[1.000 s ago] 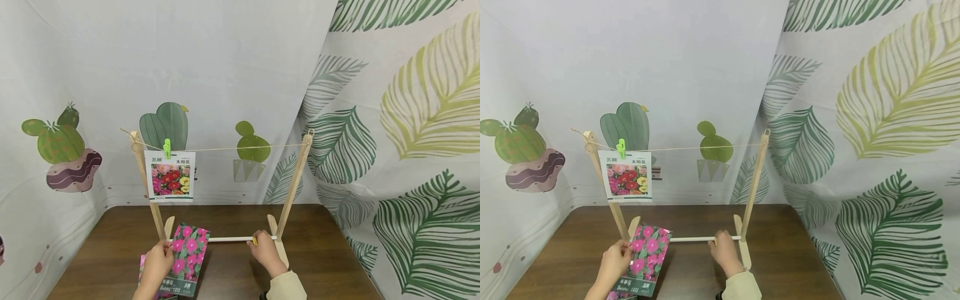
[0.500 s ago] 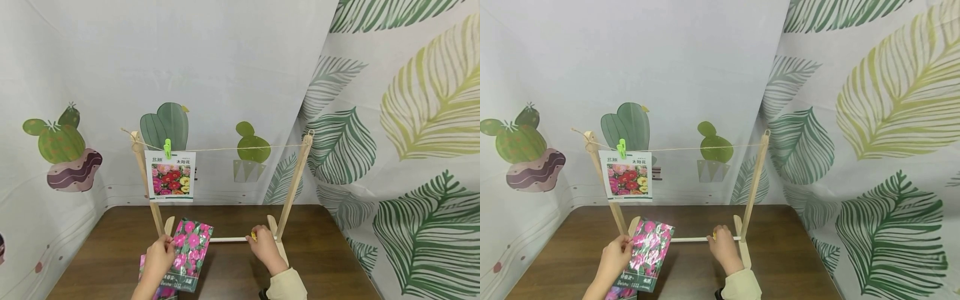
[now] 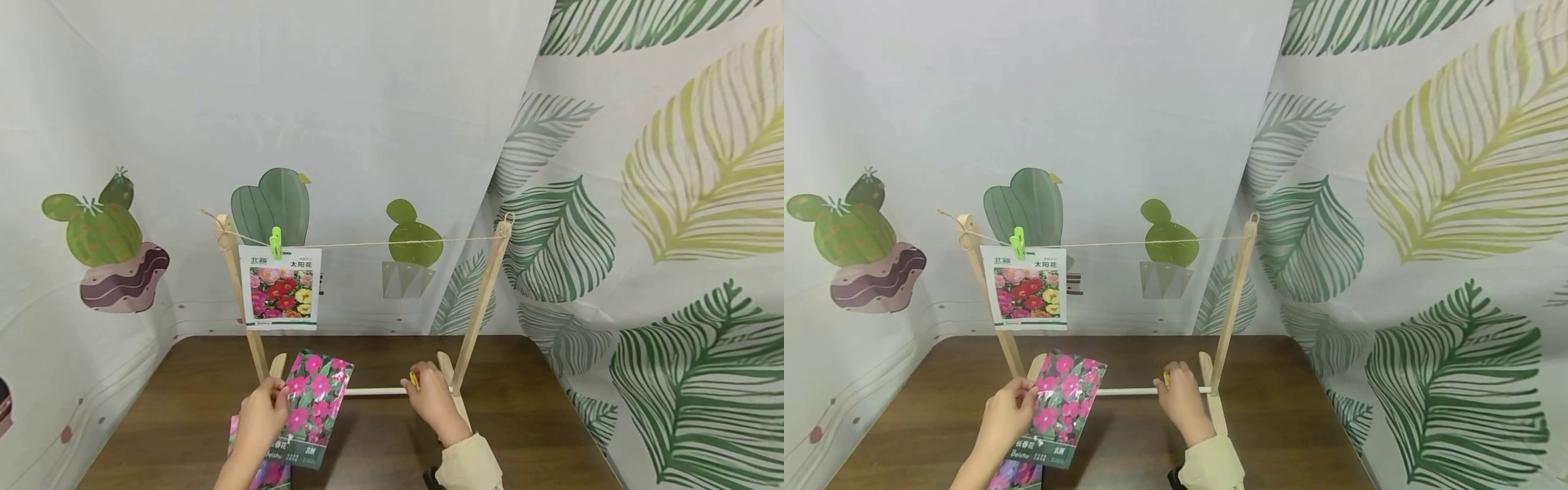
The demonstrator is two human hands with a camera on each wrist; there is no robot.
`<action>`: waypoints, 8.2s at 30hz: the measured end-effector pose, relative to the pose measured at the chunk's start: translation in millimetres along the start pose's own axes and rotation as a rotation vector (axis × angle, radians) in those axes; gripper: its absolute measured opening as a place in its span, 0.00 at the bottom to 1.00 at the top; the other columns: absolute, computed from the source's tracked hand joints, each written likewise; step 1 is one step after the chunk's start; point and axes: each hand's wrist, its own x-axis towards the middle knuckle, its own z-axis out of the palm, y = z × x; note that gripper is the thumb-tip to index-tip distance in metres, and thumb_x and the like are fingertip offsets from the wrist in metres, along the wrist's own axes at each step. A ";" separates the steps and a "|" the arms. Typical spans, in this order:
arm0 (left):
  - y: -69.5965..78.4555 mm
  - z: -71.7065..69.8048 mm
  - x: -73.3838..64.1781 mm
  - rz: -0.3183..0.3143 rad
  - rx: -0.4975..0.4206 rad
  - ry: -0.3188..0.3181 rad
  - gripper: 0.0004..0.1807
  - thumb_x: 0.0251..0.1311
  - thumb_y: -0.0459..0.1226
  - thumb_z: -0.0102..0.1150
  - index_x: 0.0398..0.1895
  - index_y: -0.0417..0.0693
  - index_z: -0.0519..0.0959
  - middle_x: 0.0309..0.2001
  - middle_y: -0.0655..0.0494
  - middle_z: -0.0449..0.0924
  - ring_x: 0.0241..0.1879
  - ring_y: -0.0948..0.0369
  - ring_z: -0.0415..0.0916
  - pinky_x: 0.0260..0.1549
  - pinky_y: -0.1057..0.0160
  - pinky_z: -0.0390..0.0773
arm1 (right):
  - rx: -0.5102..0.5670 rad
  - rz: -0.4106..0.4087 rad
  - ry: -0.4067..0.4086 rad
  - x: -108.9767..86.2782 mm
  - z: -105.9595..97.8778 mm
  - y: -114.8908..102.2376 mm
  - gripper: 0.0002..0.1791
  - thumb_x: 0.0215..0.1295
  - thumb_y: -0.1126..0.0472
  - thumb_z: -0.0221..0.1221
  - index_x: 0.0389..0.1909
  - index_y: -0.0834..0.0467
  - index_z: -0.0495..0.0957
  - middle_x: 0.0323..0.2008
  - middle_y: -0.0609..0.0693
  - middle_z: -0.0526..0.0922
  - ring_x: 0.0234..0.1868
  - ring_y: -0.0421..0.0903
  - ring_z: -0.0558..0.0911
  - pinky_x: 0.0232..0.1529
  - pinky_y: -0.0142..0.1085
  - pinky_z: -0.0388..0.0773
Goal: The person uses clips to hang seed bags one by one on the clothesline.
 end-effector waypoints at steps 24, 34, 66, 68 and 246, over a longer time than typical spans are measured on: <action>27.8 -7.5 10.7 0.085 -0.022 0.048 0.02 0.63 0.30 0.58 0.33 0.39 0.76 0.22 0.55 0.77 0.20 0.63 0.68 0.24 0.59 0.70 | 0.003 -0.049 0.045 17.1 -22.4 -15.7 0.13 0.58 0.66 0.66 0.40 0.69 0.77 0.32 0.56 0.76 0.32 0.50 0.76 0.34 0.42 0.75; 37.5 -9.8 13.1 0.090 -0.068 0.060 0.02 0.63 0.30 0.58 0.34 0.39 0.77 0.22 0.55 0.76 0.21 0.63 0.69 0.22 0.65 0.69 | 0.040 -0.079 0.087 23.6 -32.6 -23.9 0.14 0.58 0.67 0.66 0.42 0.70 0.77 0.32 0.55 0.75 0.32 0.48 0.77 0.34 0.40 0.77; 56.9 -14.3 27.7 0.094 -0.144 0.117 0.02 0.62 0.30 0.59 0.33 0.39 0.78 0.23 0.55 0.77 0.23 0.62 0.71 0.24 0.66 0.71 | 0.065 -0.156 0.186 38.2 -62.7 -46.7 0.14 0.58 0.67 0.66 0.43 0.69 0.77 0.34 0.56 0.76 0.36 0.54 0.79 0.36 0.43 0.77; 57.7 -14.5 29.0 0.099 -0.148 0.123 0.02 0.62 0.30 0.59 0.33 0.39 0.78 0.23 0.55 0.77 0.23 0.62 0.71 0.24 0.66 0.71 | 0.068 -0.159 0.190 39.1 -64.7 -47.9 0.14 0.58 0.66 0.66 0.43 0.68 0.77 0.34 0.56 0.76 0.36 0.53 0.79 0.36 0.43 0.77; 125.1 -24.3 90.1 0.104 -0.511 0.187 0.05 0.64 0.32 0.58 0.37 0.37 0.78 0.30 0.43 0.83 0.23 0.66 0.71 0.21 0.72 0.67 | 0.458 -0.270 0.096 156.5 -132.1 -164.5 0.08 0.61 0.64 0.63 0.41 0.61 0.81 0.36 0.52 0.84 0.36 0.44 0.83 0.35 0.34 0.78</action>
